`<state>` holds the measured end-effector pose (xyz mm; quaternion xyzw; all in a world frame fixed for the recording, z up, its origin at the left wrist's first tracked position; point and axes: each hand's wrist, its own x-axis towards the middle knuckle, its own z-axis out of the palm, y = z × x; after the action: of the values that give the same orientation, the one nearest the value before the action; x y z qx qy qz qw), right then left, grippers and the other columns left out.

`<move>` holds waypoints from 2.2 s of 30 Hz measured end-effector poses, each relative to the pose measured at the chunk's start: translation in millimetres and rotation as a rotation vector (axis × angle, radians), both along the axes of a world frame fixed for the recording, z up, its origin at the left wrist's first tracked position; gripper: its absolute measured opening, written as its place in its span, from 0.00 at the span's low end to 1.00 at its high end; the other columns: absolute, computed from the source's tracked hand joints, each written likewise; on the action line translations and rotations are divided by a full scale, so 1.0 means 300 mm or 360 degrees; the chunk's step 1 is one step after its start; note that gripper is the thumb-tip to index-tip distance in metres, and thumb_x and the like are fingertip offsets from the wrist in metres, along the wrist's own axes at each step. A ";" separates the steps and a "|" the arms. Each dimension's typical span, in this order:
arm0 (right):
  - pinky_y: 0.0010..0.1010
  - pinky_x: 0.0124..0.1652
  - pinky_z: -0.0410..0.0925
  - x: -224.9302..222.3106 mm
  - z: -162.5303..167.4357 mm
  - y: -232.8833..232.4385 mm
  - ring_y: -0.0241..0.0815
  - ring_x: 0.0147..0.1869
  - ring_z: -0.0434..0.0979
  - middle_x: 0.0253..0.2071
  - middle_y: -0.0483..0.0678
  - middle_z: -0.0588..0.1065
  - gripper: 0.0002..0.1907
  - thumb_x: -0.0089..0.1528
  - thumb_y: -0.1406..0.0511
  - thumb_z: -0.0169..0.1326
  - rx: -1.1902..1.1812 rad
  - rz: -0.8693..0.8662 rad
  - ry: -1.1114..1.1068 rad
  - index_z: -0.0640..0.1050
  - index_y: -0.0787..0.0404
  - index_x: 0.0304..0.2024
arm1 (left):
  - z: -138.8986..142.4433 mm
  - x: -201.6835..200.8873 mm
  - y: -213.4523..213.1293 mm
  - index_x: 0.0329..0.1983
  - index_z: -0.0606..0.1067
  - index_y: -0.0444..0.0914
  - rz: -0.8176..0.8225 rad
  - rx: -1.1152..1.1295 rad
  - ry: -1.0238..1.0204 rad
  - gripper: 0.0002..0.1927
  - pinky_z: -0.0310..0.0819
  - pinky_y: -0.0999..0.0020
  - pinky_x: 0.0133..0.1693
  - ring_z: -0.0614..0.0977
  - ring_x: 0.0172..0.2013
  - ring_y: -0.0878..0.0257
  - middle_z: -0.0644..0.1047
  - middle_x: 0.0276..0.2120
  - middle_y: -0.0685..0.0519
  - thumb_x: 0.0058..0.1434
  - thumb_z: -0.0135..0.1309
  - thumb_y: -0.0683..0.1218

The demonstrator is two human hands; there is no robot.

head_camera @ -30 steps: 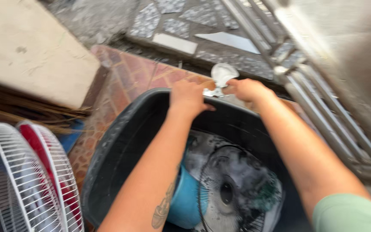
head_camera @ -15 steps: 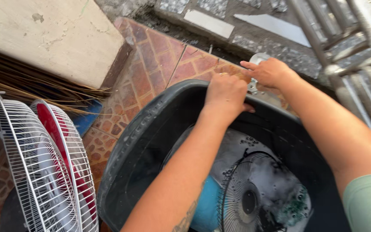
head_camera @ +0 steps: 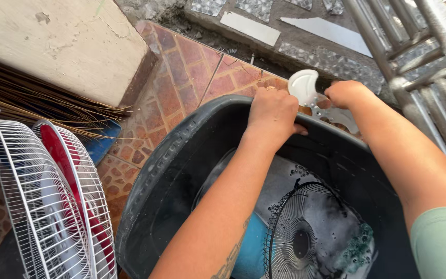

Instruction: The person uses a screwdriver to unscrew and remove the front grille of a standing electric fan, then takes off the blades and other removable parts. They place the parts in a basin of soapy water and scrub the grille, blades, and covers with a sponge, rinsing them in the basin.

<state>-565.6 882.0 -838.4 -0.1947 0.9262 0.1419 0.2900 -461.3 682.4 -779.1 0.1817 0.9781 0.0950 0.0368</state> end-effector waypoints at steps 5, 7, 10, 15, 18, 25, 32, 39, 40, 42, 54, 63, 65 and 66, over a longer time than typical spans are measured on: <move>0.46 0.47 0.75 0.006 0.086 0.101 0.51 0.50 0.83 0.40 0.47 0.83 0.10 0.56 0.60 0.63 -0.0056 -0.0187 0.0022 0.82 0.50 0.40 | -0.008 -0.011 -0.001 0.29 0.83 0.43 0.0004 -0.0003 0.0086 0.30 0.70 0.58 0.43 0.82 0.40 0.56 0.82 0.29 0.54 0.36 0.69 0.70; 0.48 0.46 0.72 0.039 0.131 0.187 0.54 0.50 0.81 0.41 0.49 0.82 0.10 0.58 0.59 0.62 -0.0261 -0.0322 0.0429 0.81 0.49 0.41 | -0.007 -0.019 -0.005 0.30 0.83 0.42 -0.0008 -0.0010 0.0075 0.31 0.71 0.57 0.42 0.83 0.40 0.55 0.82 0.30 0.52 0.36 0.69 0.71; 0.51 0.42 0.70 0.150 0.238 0.328 0.57 0.45 0.80 0.39 0.53 0.81 0.08 0.64 0.57 0.61 -0.0416 -0.0596 0.0909 0.81 0.51 0.41 | 0.010 -0.017 -0.018 0.31 0.84 0.41 -0.0048 -0.0056 0.0183 0.35 0.72 0.59 0.43 0.83 0.42 0.55 0.83 0.32 0.51 0.35 0.69 0.73; 0.41 0.42 0.70 0.416 0.460 0.533 0.46 0.40 0.79 0.38 0.49 0.81 0.08 0.67 0.62 0.63 -0.0979 -0.0826 0.1282 0.80 0.58 0.44 | 0.087 0.012 -0.030 0.38 0.84 0.43 -0.0032 -0.0193 0.0090 0.36 0.73 0.58 0.46 0.83 0.44 0.55 0.82 0.39 0.51 0.41 0.65 0.76; 0.30 0.43 0.70 0.569 0.565 0.565 0.35 0.40 0.77 0.38 0.45 0.80 0.06 0.67 0.66 0.62 -0.1373 -0.0914 0.1243 0.81 0.60 0.45 | 0.131 0.097 -0.067 0.43 0.84 0.61 -0.0074 -0.0250 0.0133 0.27 0.62 0.34 0.56 0.81 0.48 0.54 0.82 0.41 0.57 0.44 0.63 0.74; 0.23 0.39 0.68 1.109 0.734 0.372 0.27 0.38 0.73 0.33 0.38 0.77 0.04 0.63 0.69 0.60 -0.1872 -0.1031 0.0984 0.81 0.62 0.40 | 0.243 0.407 -0.205 0.60 0.76 0.47 0.0202 -0.0350 -0.0321 0.37 0.67 0.49 0.59 0.79 0.57 0.52 0.80 0.54 0.51 0.56 0.57 0.73; 0.28 0.36 0.69 1.678 0.840 0.073 0.35 0.34 0.74 0.28 0.45 0.77 0.04 0.64 0.66 0.57 -0.1704 -0.1335 0.0881 0.79 0.57 0.42 | 0.328 0.988 -0.151 0.73 0.62 0.42 -0.0512 0.1371 -0.1110 0.45 0.59 0.50 0.69 0.65 0.70 0.57 0.65 0.71 0.49 0.59 0.57 0.69; 0.46 0.38 0.69 1.962 0.797 -0.205 0.58 0.42 0.79 0.35 0.51 0.79 0.06 0.66 0.67 0.53 -0.1361 -0.0914 0.0908 0.74 0.55 0.45 | 0.453 1.406 -0.143 0.61 0.73 0.44 0.0114 0.2000 -0.1873 0.23 0.71 0.65 0.52 0.78 0.50 0.66 0.79 0.50 0.55 0.67 0.49 0.57; 0.46 0.38 0.69 1.977 0.789 -0.243 0.58 0.42 0.79 0.35 0.50 0.79 0.06 0.65 0.68 0.52 -0.1478 -0.0895 0.0920 0.73 0.55 0.45 | 0.460 1.419 -0.171 0.59 0.75 0.42 0.0112 0.2006 -0.1812 0.21 0.71 0.66 0.51 0.78 0.49 0.66 0.79 0.48 0.55 0.68 0.49 0.56; 0.46 0.37 0.69 1.995 0.773 -0.305 0.57 0.42 0.79 0.38 0.49 0.77 0.06 0.65 0.69 0.52 -0.1628 -0.0838 0.1007 0.72 0.56 0.45 | 0.457 1.433 -0.219 0.55 0.78 0.39 0.0066 0.2051 -0.1655 0.18 0.71 0.67 0.50 0.79 0.47 0.67 0.80 0.45 0.56 0.69 0.48 0.53; 0.38 0.44 0.68 1.984 0.590 -0.352 0.50 0.46 0.74 0.42 0.50 0.69 0.05 0.63 0.67 0.58 -0.1736 -0.0927 0.1045 0.77 0.59 0.41 | 0.289 1.448 -0.150 0.36 0.74 0.32 0.0483 0.1494 -0.0772 0.19 0.69 0.64 0.33 0.74 0.29 0.63 0.76 0.27 0.51 0.68 0.53 0.54; 0.28 0.39 0.68 1.926 0.564 -0.235 0.37 0.39 0.73 0.38 0.46 0.73 0.08 0.65 0.62 0.62 -0.2007 -0.1407 0.0626 0.79 0.58 0.40 | 0.273 1.356 -0.216 0.45 0.78 0.38 0.0369 0.2275 -0.1548 0.16 0.74 0.66 0.39 0.80 0.37 0.65 0.81 0.38 0.53 0.73 0.46 0.54; 0.30 0.39 0.69 1.908 0.580 -0.177 0.38 0.39 0.72 0.40 0.49 0.73 0.07 0.65 0.62 0.64 -0.1856 -0.1453 0.0808 0.80 0.59 0.40 | 0.279 1.368 -0.210 0.49 0.78 0.41 0.0378 0.2176 -0.1630 0.16 0.74 0.70 0.43 0.80 0.41 0.69 0.81 0.42 0.57 0.73 0.43 0.54; 0.30 0.39 0.70 1.907 0.588 -0.159 0.38 0.39 0.73 0.42 0.49 0.71 0.08 0.61 0.65 0.64 -0.1800 -0.1325 0.0964 0.80 0.58 0.42 | 0.281 1.373 -0.206 0.50 0.77 0.42 0.0392 0.2125 -0.1641 0.16 0.73 0.69 0.42 0.80 0.40 0.69 0.81 0.41 0.57 0.72 0.42 0.53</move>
<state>6.7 834.3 -662.2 0.0990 0.8938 -0.4278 -0.0909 -49.5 620.6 -694.9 -0.0084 0.5906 0.7261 0.3521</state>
